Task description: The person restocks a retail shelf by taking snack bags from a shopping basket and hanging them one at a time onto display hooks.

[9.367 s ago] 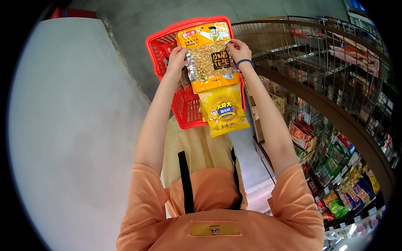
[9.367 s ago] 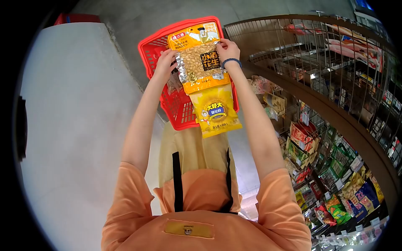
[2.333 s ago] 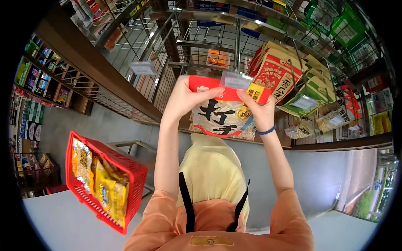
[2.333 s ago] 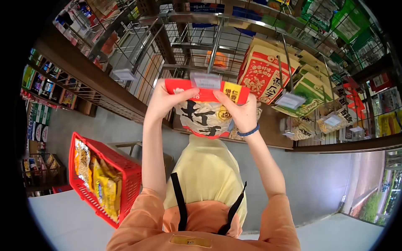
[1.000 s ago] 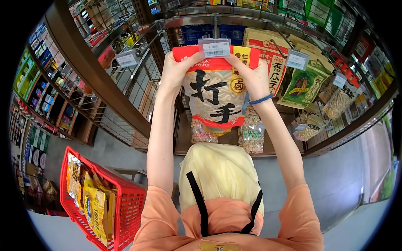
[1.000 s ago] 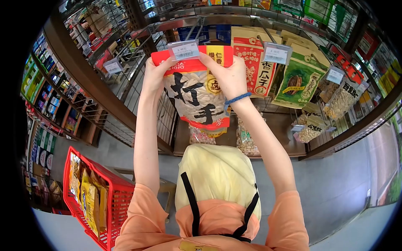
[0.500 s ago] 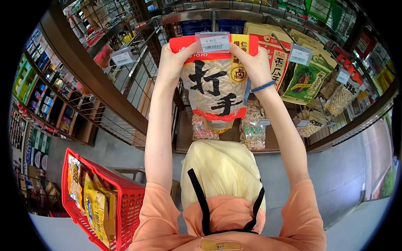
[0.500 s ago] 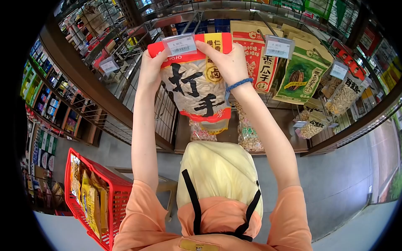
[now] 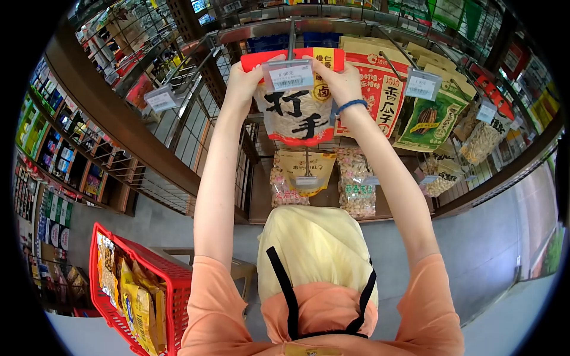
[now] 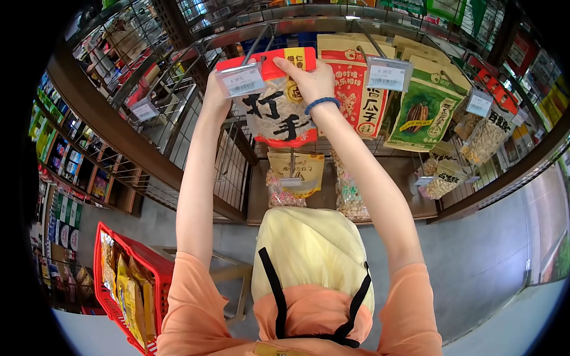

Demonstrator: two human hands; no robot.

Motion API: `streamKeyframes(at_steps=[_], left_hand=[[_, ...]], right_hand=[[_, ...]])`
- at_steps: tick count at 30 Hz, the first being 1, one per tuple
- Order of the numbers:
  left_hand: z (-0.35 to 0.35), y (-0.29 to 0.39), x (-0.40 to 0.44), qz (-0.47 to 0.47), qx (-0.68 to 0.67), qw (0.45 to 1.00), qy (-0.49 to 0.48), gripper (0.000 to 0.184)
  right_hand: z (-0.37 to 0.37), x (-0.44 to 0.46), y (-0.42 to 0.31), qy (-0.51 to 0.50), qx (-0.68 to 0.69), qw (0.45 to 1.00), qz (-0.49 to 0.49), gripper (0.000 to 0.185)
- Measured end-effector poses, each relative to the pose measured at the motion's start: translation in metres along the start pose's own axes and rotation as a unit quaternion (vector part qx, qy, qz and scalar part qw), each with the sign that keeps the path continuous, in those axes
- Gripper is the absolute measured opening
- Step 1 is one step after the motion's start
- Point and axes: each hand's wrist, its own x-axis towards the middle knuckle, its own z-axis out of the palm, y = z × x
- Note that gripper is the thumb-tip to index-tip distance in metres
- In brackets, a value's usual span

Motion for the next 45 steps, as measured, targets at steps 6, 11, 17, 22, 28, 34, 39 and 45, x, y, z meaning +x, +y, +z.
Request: streamKeyframes(at_steps=[6, 11, 17, 22, 28, 34, 39, 45], left_hand=[[0.003, -0.001, 0.025, -0.071, 0.037, 0.997, 0.008, 0.024], [0.005, -0.002, 0.035, -0.058, 0.05, 0.997, 0.006, 0.024], [0.006, -0.012, 0.043, -0.055, 0.046, 0.997, 0.035, 0.023], [-0.002, -0.027, 0.051, -0.053, 0.022, 0.998, 0.023, 0.026], [-0.003, -0.025, 0.028, -0.119, -0.075, 0.99, 0.022, 0.029], [-0.019, -0.049, 0.01, -0.06, -0.13, 0.989, -0.037, 0.031], [-0.018, -0.061, -0.006, -0.104, -0.109, 0.989, 0.007, 0.043], [-0.019, -0.065, -0.027, -0.177, -0.061, 0.982, 0.026, 0.048]], right_hand=[[0.014, 0.018, 0.017, 0.13, -0.015, 0.991, -0.014, 0.036], [0.017, 0.036, 0.026, 0.179, -0.07, 0.981, 0.014, 0.038], [0.017, 0.038, 0.024, 0.195, -0.108, 0.975, 0.012, 0.039], [0.007, 0.023, 0.04, 0.137, -0.14, 0.98, -0.041, 0.041], [-0.001, -0.013, 0.037, 0.071, -0.208, 0.973, -0.073, 0.043], [-0.007, -0.039, 0.056, 0.021, -0.132, 0.989, -0.064, 0.047], [-0.015, -0.067, 0.059, 0.013, -0.174, 0.985, -0.005, 0.052], [-0.026, -0.078, 0.076, -0.001, -0.215, 0.976, 0.04, 0.058]])
